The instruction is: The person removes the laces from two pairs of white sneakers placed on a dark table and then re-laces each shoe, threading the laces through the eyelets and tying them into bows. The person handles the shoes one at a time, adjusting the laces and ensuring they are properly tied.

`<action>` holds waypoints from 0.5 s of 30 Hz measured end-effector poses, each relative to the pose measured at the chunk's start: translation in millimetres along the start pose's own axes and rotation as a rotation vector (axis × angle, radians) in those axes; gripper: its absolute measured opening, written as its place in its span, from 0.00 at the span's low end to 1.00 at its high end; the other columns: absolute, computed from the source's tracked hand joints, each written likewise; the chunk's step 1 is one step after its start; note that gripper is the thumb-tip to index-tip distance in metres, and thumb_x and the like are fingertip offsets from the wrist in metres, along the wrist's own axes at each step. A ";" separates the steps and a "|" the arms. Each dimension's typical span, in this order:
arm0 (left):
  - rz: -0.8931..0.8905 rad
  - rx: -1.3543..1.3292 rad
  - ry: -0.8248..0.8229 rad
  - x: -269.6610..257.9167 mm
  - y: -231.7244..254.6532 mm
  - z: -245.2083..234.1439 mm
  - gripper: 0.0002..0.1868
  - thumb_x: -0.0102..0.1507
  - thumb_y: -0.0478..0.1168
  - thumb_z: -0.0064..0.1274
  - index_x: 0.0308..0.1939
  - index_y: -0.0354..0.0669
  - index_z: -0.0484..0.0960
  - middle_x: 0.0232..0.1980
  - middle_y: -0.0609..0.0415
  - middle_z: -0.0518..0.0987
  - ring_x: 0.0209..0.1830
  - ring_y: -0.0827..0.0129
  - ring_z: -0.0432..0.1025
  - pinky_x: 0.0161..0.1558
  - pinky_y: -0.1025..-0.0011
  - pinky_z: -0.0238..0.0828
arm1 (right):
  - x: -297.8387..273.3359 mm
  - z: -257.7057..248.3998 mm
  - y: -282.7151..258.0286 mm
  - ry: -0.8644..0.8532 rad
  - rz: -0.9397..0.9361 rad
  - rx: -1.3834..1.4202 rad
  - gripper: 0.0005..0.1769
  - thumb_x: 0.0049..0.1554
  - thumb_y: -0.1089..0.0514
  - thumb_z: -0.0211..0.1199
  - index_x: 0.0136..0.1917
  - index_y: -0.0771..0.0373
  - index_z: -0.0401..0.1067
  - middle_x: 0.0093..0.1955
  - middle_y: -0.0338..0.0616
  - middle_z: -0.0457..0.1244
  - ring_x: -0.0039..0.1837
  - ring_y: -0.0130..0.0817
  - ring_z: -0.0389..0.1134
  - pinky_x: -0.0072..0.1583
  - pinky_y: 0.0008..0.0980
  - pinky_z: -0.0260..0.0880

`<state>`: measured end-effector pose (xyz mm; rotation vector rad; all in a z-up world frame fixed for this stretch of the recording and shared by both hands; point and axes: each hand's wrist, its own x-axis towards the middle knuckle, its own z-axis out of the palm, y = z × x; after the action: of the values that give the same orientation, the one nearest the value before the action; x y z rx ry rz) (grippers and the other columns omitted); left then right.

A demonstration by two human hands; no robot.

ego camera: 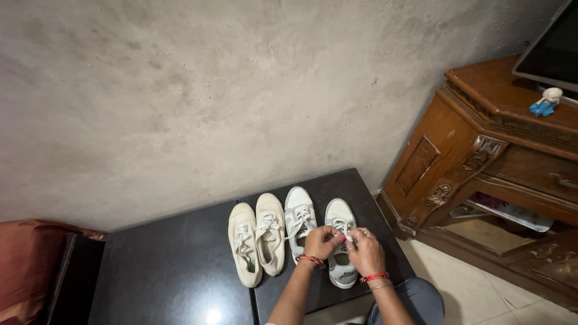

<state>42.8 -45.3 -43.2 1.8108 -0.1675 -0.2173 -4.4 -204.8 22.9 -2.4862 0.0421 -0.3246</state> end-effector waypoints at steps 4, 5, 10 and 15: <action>0.047 -0.062 0.045 3.7 -9.3 2.3 0.08 0.62 0.39 0.64 0.41 0.37 0.85 0.34 0.60 0.84 0.32 0.84 0.73 0.36 0.78 0.73 | -0.4 -8.9 -3.9 0.001 0.031 -0.106 0.12 0.52 0.54 0.66 0.50 0.51 0.80 0.46 0.49 0.70 0.50 0.52 0.72 0.51 0.48 0.72; 0.061 -0.079 0.058 5.8 -11.0 3.2 0.09 0.62 0.39 0.64 0.41 0.37 0.85 0.34 0.60 0.84 0.32 0.84 0.73 0.37 0.79 0.73 | 0.2 -12.0 -4.8 0.017 0.017 -0.122 0.12 0.51 0.54 0.66 0.50 0.50 0.80 0.45 0.50 0.70 0.49 0.53 0.72 0.51 0.49 0.72; 0.061 -0.110 0.026 3.3 -12.7 -1.5 0.09 0.63 0.39 0.62 0.43 0.36 0.86 0.36 0.59 0.85 0.34 0.83 0.74 0.38 0.78 0.73 | -3.9 -20.0 -14.7 0.090 0.038 -0.026 0.10 0.51 0.53 0.66 0.47 0.51 0.82 0.46 0.50 0.71 0.49 0.53 0.72 0.51 0.48 0.72; 0.058 -0.111 0.018 2.5 -9.2 -4.3 0.09 0.65 0.40 0.61 0.43 0.36 0.85 0.36 0.58 0.84 0.34 0.82 0.73 0.39 0.77 0.72 | -0.3 -11.8 5.6 0.040 0.145 0.182 0.10 0.54 0.54 0.67 0.49 0.55 0.82 0.44 0.49 0.72 0.45 0.44 0.74 0.48 0.40 0.73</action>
<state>46.2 -39.5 -51.2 1.6945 -0.1916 -0.1664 -7.3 -216.2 28.7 -2.2821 0.1993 -0.3023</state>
